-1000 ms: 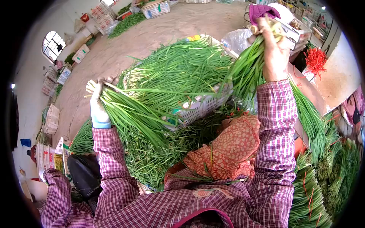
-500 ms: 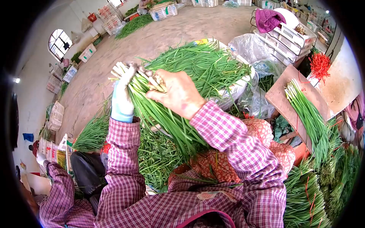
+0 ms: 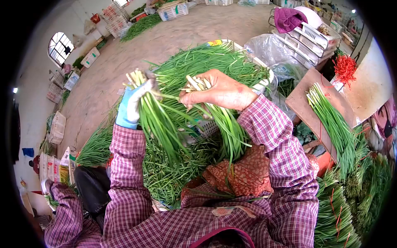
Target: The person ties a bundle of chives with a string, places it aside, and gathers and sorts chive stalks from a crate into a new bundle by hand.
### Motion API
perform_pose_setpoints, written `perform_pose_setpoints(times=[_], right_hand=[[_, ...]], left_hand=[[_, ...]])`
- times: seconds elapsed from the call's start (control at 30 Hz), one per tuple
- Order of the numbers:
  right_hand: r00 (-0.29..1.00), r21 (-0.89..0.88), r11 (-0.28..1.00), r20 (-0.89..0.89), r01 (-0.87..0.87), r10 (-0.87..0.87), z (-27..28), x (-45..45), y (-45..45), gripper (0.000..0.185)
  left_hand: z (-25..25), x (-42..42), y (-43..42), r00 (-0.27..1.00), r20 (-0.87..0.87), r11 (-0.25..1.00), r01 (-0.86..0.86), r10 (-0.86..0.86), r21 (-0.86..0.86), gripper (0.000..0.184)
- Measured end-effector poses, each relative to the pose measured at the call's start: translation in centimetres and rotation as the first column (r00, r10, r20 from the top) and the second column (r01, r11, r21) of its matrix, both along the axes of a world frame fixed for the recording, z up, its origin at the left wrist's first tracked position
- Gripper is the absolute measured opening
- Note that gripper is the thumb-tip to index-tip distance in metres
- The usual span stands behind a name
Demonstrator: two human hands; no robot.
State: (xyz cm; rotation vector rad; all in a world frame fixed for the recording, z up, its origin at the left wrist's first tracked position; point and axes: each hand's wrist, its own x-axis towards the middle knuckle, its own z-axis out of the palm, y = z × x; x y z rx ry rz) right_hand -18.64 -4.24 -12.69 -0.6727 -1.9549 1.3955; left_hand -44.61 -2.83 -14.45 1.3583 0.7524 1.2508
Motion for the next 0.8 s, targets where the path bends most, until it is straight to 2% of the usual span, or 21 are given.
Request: perform_pose_setpoints(times=[0.03,0.1,0.13,0.17,0.23,0.27,0.3,0.37,0.4,0.43,0.5,0.53,0.57,0.63,0.67,0.73,0.77,0.8], right_hand=[[1.0,-0.002,1.0,0.005,0.01,-0.01,-0.2,0.1,0.1,0.029],[0.92,0.274,0.924,0.216,0.265,-0.328,-0.6,0.0,0.6,0.03],[0.961,0.22,0.939,0.018,0.265,-0.276,-0.2,0.0,0.7,0.031],[0.949,0.073,0.947,0.014,0.312,-0.314,0.6,0.9,0.7,0.033],[0.905,0.103,0.899,-0.035,0.425,-0.424,1.8,1.8,1.3,0.037],[0.898,0.057,0.899,0.058,0.434,-0.437,2.0,1.6,1.7,0.04],[0.892,0.061,0.893,0.057,0.446,-0.449,1.9,1.1,1.5,0.04],[0.959,0.023,0.962,-0.087,0.272,-0.269,1.6,0.1,1.4,0.037],[0.956,-0.031,0.969,-0.159,0.245,-0.247,1.7,-0.3,1.2,0.031],[0.955,-0.037,0.968,-0.161,0.246,-0.249,1.7,-0.7,1.1,0.031],[0.922,-0.135,0.988,-0.365,0.082,-0.126,2.0,-1.7,0.8,0.027],[0.926,-0.153,0.981,-0.34,0.117,-0.164,2.3,-2.2,0.5,0.03],[0.925,-0.19,0.972,-0.327,0.135,-0.192,2.7,-2.6,0.1,0.033],[0.9,-0.179,0.972,-0.381,0.153,-0.212,2.2,-3.0,0.3,0.036],[0.899,-0.18,0.971,-0.383,0.155,-0.214,1.6,-3.4,0.8,0.036],[0.812,-0.045,0.936,-0.485,0.348,-0.326,0.7,-4.3,1.4,0.037],[0.809,-0.046,0.934,-0.487,0.353,-0.33,0.4,-4.1,1.8,0.037],[0.834,0.173,0.865,-0.407,0.471,-0.373,0.5,-4.0,2.0,0.039]], left_hand=[[0.0,-0.3,0.3,1.0,-0.008,1.0,0.003,-0.003,0.011,0.037],[0.1,-0.4,0.0,0.999,0.039,1.0,-0.024,0.024,0.005,0.037],[-0.3,-0.7,0.3,0.996,0.089,1.0,0.007,-0.006,-0.013,0.038],[-0.4,-0.7,0.1,0.987,0.157,0.999,0.028,-0.024,-0.022,0.037],[1.1,0.1,-1.1,0.994,0.108,1.0,0.009,-0.01,0.009,0.036],[1.2,0.6,-1.3,0.988,0.149,0.999,0.043,-0.042,-0.003,0.034],[1.5,1.2,-1.4,0.987,0.149,0.998,0.056,-0.056,0.001,0.034],[2.1,2.5,-1.4,0.993,0.092,0.998,0.07,-0.07,0.006,0.033],[2.2,3.4,-1.5,0.99,0.089,0.994,0.106,-0.106,0.012,0.021],[1.7,3.7,-1.1,0.972,0.145,0.982,0.189,-0.185,-0.012,0.024],[1.4,5.5,-1.4,0.962,0.252,0.975,0.148,-0.103,-0.164,0.026],[0.4,5.4,-1.2,0.956,0.266,0.96,0.181,-0.121,-0.213,0.027],[0.3,5.4,-1.0,0.878,0.366,0.899,0.395,-0.308,-0.19,0.025],[-0.6,5.7,-0.3,0.716,0.532,0.819,0.569,-0.452,-0.071,0.028],[-1.1,6.0,-0.3,0.716,0.531,0.818,0.571,-0.453,-0.072,0.028],[-1.5,7.3,-0.8,0.757,0.639,0.898,0.368,-0.137,-0.243,0.034],[-1.5,7.6,-0.9,0.758,0.637,0.896,0.372,-0.141,-0.244,0.034],[-1.3,8.0,-1.0,0.733,0.657,0.882,0.415,-0.18,-0.222,0.035]])
